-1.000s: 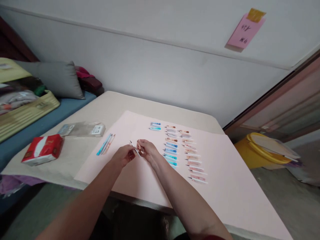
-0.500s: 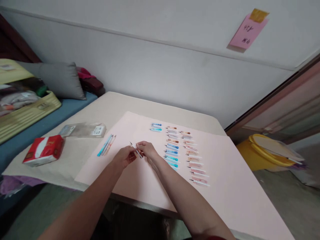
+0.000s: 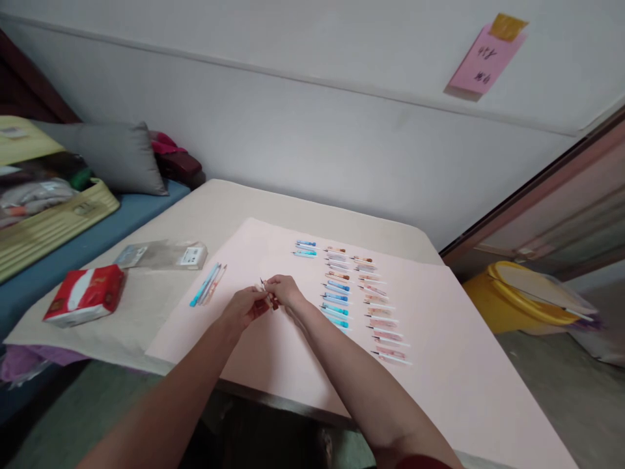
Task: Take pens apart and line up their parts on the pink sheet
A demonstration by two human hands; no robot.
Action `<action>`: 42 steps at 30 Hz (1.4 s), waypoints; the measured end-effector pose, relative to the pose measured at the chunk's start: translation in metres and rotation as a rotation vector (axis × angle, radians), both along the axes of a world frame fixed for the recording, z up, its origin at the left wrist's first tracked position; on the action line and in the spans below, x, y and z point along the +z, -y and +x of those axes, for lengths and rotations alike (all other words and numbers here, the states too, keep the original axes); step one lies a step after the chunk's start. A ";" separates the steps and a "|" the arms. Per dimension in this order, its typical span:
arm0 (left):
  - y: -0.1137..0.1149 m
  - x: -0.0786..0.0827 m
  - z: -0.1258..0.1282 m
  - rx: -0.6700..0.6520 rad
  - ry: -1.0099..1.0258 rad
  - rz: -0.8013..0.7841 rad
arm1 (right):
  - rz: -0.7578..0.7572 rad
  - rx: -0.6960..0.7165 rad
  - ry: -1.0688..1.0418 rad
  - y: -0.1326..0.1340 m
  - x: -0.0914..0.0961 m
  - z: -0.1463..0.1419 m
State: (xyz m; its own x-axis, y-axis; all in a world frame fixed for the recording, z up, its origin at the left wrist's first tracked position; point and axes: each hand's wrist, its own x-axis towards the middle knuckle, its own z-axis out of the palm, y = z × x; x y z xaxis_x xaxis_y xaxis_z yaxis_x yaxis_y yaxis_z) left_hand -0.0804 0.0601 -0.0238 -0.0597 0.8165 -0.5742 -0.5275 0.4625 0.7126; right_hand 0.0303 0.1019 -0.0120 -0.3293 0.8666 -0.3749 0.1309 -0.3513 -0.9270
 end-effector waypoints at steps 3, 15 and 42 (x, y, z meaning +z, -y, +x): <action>-0.001 -0.003 0.000 0.001 0.002 0.012 | -0.019 0.011 0.009 -0.002 0.001 0.000; -0.003 -0.014 -0.001 -0.041 0.030 0.055 | -0.062 0.005 0.040 -0.009 0.000 -0.002; 0.003 0.016 -0.003 0.029 -0.127 -0.056 | -0.054 0.076 0.332 -0.071 -0.027 0.034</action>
State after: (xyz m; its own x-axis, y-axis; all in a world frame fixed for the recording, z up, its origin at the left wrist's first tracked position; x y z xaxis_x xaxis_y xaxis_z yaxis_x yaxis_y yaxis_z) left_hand -0.0832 0.0573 -0.0083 -0.1575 0.7803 -0.6053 -0.4486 0.4895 0.7477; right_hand 0.0641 0.1725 -0.0391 -0.2440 0.8203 -0.5173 0.4503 -0.3766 -0.8096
